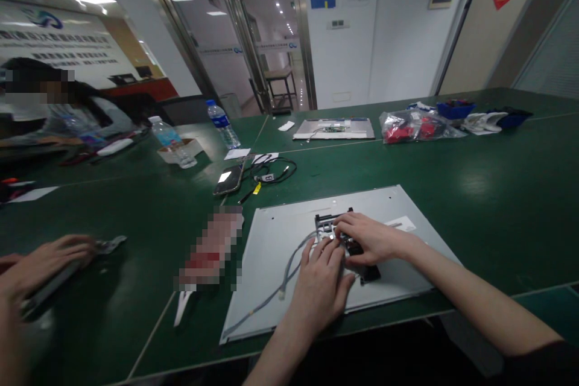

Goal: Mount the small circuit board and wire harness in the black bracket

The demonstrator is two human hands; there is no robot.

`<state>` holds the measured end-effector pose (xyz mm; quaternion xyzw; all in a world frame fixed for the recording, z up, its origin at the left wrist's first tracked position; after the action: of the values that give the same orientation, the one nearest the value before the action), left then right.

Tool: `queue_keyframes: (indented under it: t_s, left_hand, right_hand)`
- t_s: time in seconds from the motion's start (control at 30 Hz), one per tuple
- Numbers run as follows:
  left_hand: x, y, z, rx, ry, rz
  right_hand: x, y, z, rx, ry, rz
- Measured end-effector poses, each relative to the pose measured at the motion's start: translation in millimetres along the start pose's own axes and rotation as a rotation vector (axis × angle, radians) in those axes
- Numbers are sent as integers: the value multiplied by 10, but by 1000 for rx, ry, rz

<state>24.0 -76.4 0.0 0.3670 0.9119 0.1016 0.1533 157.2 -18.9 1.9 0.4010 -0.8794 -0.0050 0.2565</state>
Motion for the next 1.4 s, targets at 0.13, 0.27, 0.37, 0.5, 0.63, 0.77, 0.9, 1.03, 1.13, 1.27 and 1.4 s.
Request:
queue_keyframes:
  t_s: [0.13, 0.27, 0.37, 0.5, 0.63, 0.77, 0.9, 1.03, 1.13, 1.27, 1.4]
  left_hand:
    - [-5, 2, -8, -10, -4, 7]
    - [-6, 3, -9, -5, -13, 10]
    - [-7, 2, -10, 1, -16, 7]
    - [-9, 4, -13, 0, -18, 8]
    - [-10, 4, -16, -19, -21, 18]
    - [-4, -1, -4, -15, -21, 9]
    - [2, -2, 4, -5, -28, 1]
    - [4, 0, 2, 0, -29, -2]
    - [0, 2, -5, -4, -26, 1]
    - [-4, 2, -3, -7, -21, 6]
    - [-4, -3, -1, -28, -12, 10]
  right_hand:
    - [1, -5, -3, 2, 2, 7]
    - [-6, -3, 6, 9, 7, 13]
    - [1, 2, -1, 12, 12, 9]
    - [21, 2, -37, -2, 14, -7]
    - [30, -1, -63, -28, 18, -16]
    - [40, 9, -48, -43, -1, -27]
    - [54, 19, -22, -55, -31, -30]
    - [62, 18, -8, -63, -50, -27]
    - [62, 17, -4, -58, -47, -23]
    - [56, 16, -5, -56, -42, -20]
    - [48, 17, -5, -54, -35, -23]
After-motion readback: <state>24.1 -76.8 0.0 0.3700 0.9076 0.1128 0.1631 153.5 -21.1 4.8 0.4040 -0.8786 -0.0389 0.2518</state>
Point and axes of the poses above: each hand's wrist, its own y-axis towards the middle knuckle, its own z-axis out of the palm, x = y × z, the point moved 5 cm from there along y, towards the middle knuckle, and after that the axes turned 4 degrees about z, right-handed, at the moved point
